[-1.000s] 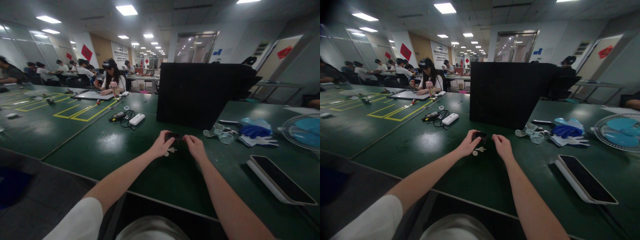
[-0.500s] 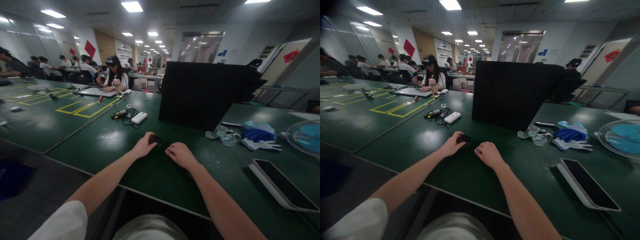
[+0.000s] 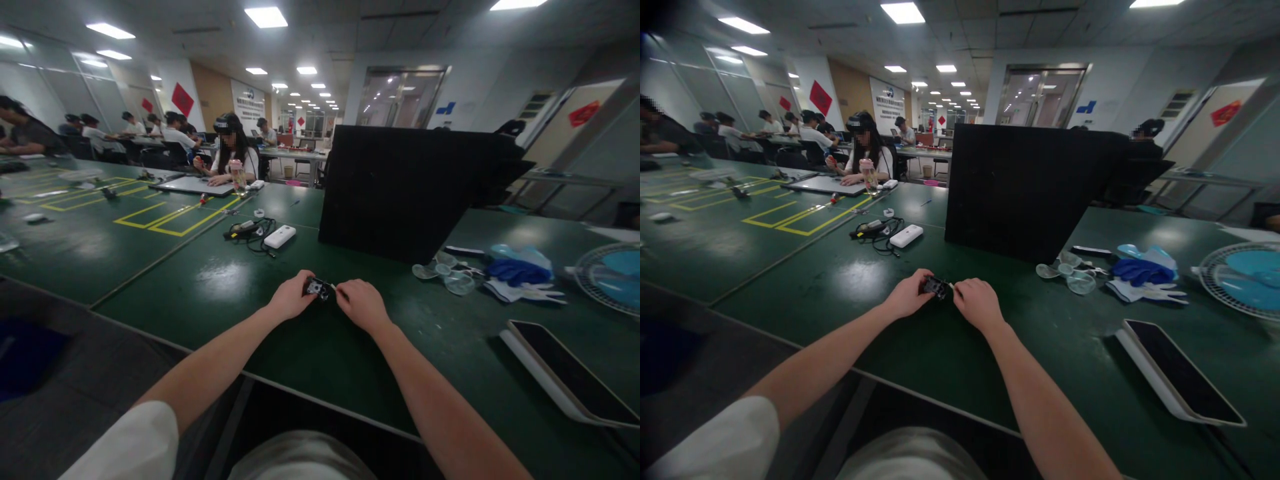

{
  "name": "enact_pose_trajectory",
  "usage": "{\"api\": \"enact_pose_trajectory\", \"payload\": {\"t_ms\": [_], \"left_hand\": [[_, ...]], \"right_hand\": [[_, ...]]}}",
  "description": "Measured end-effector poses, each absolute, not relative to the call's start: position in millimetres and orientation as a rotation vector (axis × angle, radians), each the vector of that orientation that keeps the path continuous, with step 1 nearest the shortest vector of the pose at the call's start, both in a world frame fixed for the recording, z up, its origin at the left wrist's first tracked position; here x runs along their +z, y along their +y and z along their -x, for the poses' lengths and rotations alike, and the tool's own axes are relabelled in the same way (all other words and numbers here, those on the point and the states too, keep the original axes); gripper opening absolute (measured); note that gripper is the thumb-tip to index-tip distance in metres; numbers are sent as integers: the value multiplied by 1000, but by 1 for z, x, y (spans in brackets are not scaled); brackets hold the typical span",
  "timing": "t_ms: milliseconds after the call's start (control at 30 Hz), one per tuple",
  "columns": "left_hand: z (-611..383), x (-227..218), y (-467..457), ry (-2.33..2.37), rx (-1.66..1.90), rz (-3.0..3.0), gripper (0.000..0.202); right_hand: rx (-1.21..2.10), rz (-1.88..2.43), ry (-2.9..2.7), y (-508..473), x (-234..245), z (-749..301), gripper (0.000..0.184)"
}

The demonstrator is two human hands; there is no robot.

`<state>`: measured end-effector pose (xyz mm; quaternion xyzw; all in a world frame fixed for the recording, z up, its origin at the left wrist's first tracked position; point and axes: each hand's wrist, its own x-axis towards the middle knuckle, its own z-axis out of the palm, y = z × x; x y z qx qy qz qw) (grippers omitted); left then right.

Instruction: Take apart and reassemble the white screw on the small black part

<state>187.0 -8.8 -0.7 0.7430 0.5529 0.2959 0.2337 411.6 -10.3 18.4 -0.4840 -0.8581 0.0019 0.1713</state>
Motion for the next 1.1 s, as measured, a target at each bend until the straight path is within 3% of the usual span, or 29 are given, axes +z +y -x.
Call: {"api": "enact_pose_trajectory", "payload": {"t_ms": [300, 767, 1100], "left_hand": [[-197, 0, -13, 1528, 757, -2092, 48], [-204, -3, -17, 1472, 777, -2078, 47], [-201, -4, -15, 1483, 803, -2009, 41]], "right_hand": [[126, 1389, -2403, -26, 30, -396, 27], [23, 1415, -2332, -30, 24, -392, 32], [319, 1531, -2010, 4, 12, -453, 28]]}}
